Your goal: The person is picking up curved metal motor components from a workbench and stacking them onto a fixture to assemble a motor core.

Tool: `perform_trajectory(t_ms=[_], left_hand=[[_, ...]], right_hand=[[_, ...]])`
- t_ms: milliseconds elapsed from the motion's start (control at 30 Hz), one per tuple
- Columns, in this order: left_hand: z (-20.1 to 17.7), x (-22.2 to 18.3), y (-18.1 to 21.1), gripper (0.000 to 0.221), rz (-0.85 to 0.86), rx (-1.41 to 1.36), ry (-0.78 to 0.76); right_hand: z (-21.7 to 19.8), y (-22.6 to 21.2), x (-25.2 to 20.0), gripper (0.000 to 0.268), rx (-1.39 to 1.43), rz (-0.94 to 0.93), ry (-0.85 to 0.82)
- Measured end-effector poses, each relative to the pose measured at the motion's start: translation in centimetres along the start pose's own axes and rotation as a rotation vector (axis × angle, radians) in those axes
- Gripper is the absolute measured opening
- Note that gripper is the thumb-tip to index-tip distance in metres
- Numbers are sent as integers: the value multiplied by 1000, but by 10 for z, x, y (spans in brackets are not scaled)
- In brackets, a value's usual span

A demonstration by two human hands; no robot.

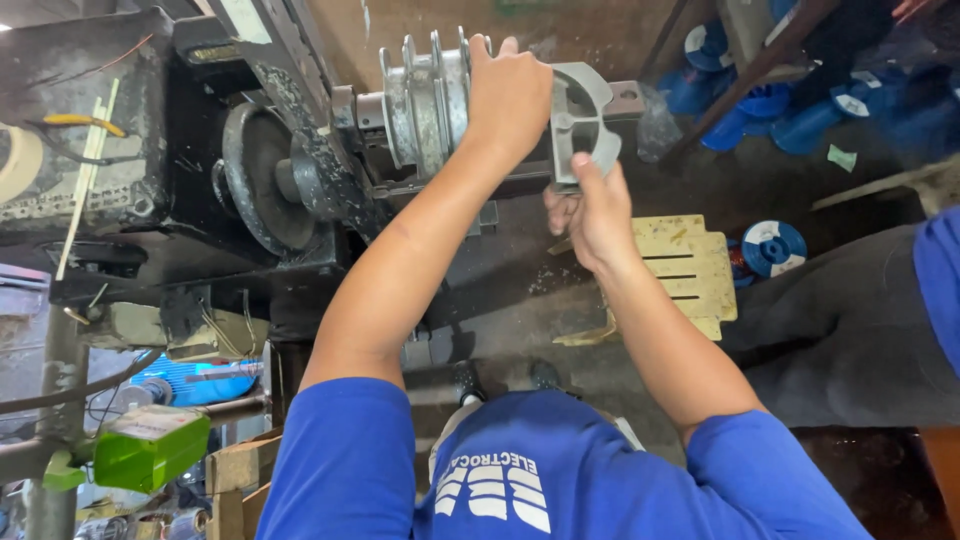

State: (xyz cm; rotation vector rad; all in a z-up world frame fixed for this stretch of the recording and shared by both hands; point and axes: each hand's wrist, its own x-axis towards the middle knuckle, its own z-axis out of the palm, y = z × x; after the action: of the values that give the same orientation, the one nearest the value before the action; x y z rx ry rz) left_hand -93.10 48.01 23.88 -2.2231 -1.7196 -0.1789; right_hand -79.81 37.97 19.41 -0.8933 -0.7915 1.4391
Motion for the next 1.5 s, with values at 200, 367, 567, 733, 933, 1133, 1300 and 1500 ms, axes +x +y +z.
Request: perform_trajectory(t_ms=[200,367,567,733,933,1133,1300,1500], left_hand=[[-2,-3,0,28,10,46,14],[-6,-8,3,28,9,104,-4],[-2,-10,6,30,18,93,20],[-1,-16,6,25,35,97,117],[3,-19,7,24,41,90,133],[2,-18,7,17,37,76,154],[19,-4,6,8,-25,-27,131],[25,6,3,17,-35,-37,-81]], right_hand=[[4,-2,-6,43,-36,5,-25],[4,-5,-6,41,-59,18,73],[7,-10,-10,32,-50,45,109],[11,-10,-11,39,-17,48,122],[13,-10,-14,34,-25,60,103],[13,-17,-16,32,-10,118,117],[4,-16,-15,36,-89,126,-10],[1,-19,-14,37,-110,130,-40]])
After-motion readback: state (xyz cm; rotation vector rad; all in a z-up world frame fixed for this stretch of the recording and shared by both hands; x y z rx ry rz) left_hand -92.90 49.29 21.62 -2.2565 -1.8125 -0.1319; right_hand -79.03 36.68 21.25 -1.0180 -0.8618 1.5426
